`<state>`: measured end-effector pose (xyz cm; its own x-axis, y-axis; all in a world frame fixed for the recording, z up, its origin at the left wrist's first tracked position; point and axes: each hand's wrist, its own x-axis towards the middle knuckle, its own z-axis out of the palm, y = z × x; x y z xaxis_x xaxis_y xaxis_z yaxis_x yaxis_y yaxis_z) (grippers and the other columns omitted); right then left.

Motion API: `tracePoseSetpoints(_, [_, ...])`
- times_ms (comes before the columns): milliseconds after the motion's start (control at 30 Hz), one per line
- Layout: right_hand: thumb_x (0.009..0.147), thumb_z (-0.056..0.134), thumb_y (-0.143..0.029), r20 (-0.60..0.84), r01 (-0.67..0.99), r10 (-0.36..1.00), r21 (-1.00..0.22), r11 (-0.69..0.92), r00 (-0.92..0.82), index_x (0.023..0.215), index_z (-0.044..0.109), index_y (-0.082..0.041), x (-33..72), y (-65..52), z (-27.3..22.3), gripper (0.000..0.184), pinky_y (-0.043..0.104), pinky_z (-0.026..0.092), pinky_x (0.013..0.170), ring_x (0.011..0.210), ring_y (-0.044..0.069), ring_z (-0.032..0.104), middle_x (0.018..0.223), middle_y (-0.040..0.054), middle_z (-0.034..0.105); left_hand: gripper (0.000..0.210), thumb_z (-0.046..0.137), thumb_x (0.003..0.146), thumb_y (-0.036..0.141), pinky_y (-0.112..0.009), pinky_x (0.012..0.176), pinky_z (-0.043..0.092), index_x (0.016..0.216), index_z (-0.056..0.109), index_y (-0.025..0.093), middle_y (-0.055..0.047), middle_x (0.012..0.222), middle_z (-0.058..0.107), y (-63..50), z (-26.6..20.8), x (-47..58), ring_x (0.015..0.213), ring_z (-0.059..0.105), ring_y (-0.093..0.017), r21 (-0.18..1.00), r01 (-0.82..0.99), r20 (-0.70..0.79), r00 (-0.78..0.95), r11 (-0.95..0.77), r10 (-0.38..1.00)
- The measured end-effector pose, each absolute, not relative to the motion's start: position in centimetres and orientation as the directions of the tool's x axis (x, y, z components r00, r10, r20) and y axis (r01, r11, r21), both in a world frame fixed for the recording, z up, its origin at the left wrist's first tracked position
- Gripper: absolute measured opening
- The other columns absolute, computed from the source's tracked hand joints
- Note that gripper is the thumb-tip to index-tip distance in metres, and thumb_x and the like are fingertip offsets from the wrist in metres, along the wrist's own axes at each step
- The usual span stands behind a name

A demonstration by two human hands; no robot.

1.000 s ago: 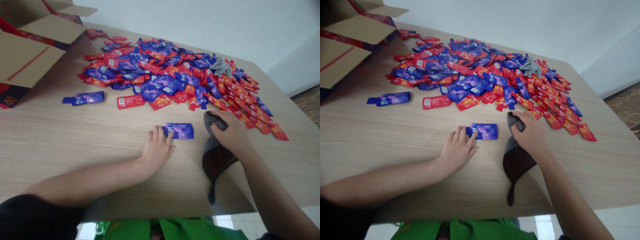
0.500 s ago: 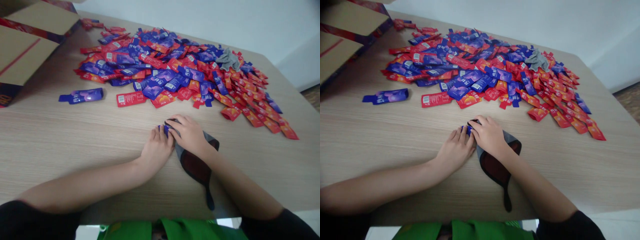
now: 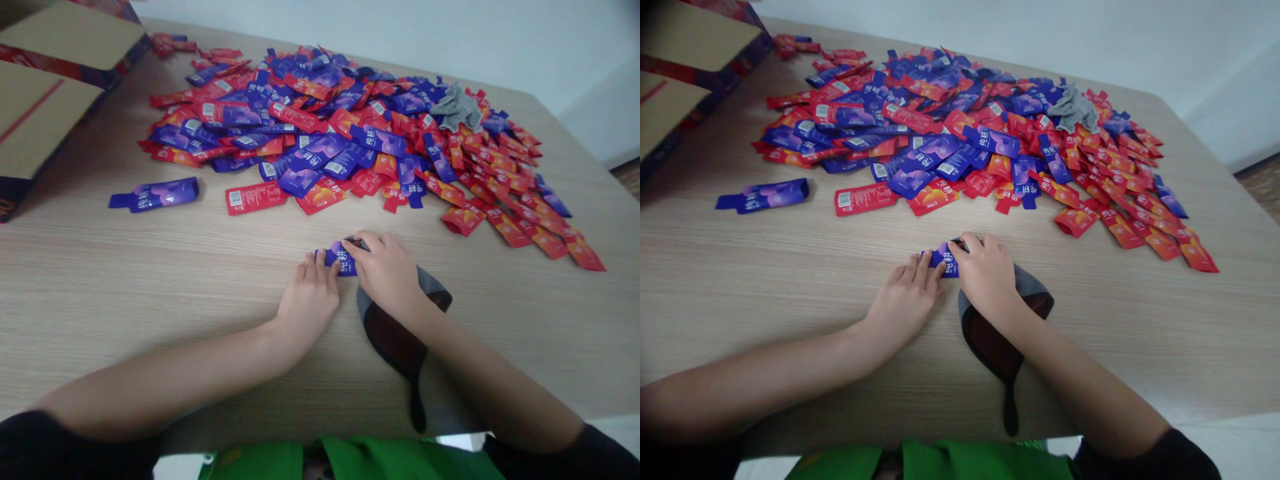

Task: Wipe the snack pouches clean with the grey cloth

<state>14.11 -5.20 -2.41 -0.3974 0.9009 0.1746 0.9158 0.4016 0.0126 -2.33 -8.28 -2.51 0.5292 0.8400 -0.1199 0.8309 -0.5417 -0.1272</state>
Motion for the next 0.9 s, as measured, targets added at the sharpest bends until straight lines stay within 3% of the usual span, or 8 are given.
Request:
tracePoseSetpoints(200, [0.089, 0.048, -0.018, 0.166, 0.960, 0.949, -0.033, 0.278, -0.269, 0.120, 0.069, -0.028, 17.9, -5.9, -2.4, 0.039, 0.039, 0.048, 0.065, 0.089, 0.027, 0.053, 0.121, 0.0072, 0.062, 0.046, 0.044, 0.095, 0.017, -0.044, 0.092, 0.052, 0.140, 0.052, 0.010, -0.023, 0.141, 0.052, -8.3, -2.6, -2.3, 0.125, 0.056, -0.036, -0.179, 0.820, -0.096, 0.536, -0.544, 0.839])
tracePoseSetpoints(367, [0.088, 0.047, -0.019, 0.163, 0.979, 0.968, -0.041, 0.199, -0.190, 0.123, 0.068, -0.026, 20.5, -6.3, -3.4, 0.041, 0.040, 0.051, 0.070, 0.093, 0.027, 0.056, 0.123, 0.0087, 0.060, 0.047, 0.043, 0.097, 0.019, -0.044, 0.091, 0.052, 0.141, 0.050, 0.005, -0.030, 0.139, 0.049, -8.6, -2.8, -2.2, 0.125, 0.055, -0.040, -0.232, 0.797, -0.078, 0.556, -0.558, 0.827])
tracePoseSetpoints(500, [0.088, 0.047, -0.019, 0.198, 0.944, 0.963, -0.240, 0.228, -0.182, 0.119, 0.069, -0.022, 21.3, -5.7, -2.8, 0.038, 0.040, 0.051, 0.083, 0.093, 0.023, 0.060, 0.114, 0.0086, 0.063, 0.047, 0.043, 0.098, 0.020, -0.045, 0.093, 0.050, 0.141, 0.049, 0.004, -0.032, 0.140, 0.047, -8.9, -3.0, -2.3, 0.127, 0.053, -0.042, -0.244, 0.787, -0.071, 0.569, -0.567, 0.820])
tracePoseSetpoints(667, [0.089, 0.049, -0.022, 0.432, 0.874, 0.893, -0.379, 0.304, -0.123, 0.121, 0.067, -0.022, 18.3, -4.9, 0.1, 0.036, 0.039, 0.049, 0.089, 0.100, 0.023, 0.060, 0.109, 0.0089, 0.062, 0.049, 0.045, 0.097, 0.024, -0.048, 0.097, 0.048, 0.142, 0.046, 0.005, -0.033, 0.143, 0.044, -9.3, -3.4, -2.4, 0.132, 0.046, -0.043, -0.201, 0.802, -0.049, 0.564, -0.562, 0.824])
tracePoseSetpoints(767, [0.092, 0.047, -0.022, 0.430, 0.838, 0.871, -0.361, 0.408, -0.238, 0.124, 0.065, -0.022, 14.8, -4.8, 0.2, 0.037, 0.038, 0.048, 0.089, 0.102, 0.023, 0.057, 0.113, 0.0101, 0.059, 0.048, 0.046, 0.096, 0.023, -0.049, 0.097, 0.047, 0.140, 0.048, 0.005, -0.034, 0.144, 0.042, -9.4, -3.4, -2.4, 0.133, 0.044, -0.045, -0.172, 0.811, -0.036, 0.562, -0.559, 0.826])
tracePoseSetpoints(900, [0.093, 0.048, -0.024, 0.258, 0.836, 0.848, -0.191, 0.515, -0.464, 0.119, 0.068, -0.024, 11.7, -5.0, -1.7, 0.033, 0.041, 0.044, 0.087, 0.103, 0.026, 0.053, 0.118, 0.0099, 0.059, 0.046, 0.044, 0.095, 0.018, -0.048, 0.098, 0.047, 0.137, 0.050, 0.001, -0.033, 0.141, 0.046, -9.4, -3.1, -2.5, 0.132, 0.045, -0.044, -0.159, 0.815, -0.072, 0.554, -0.558, 0.830])
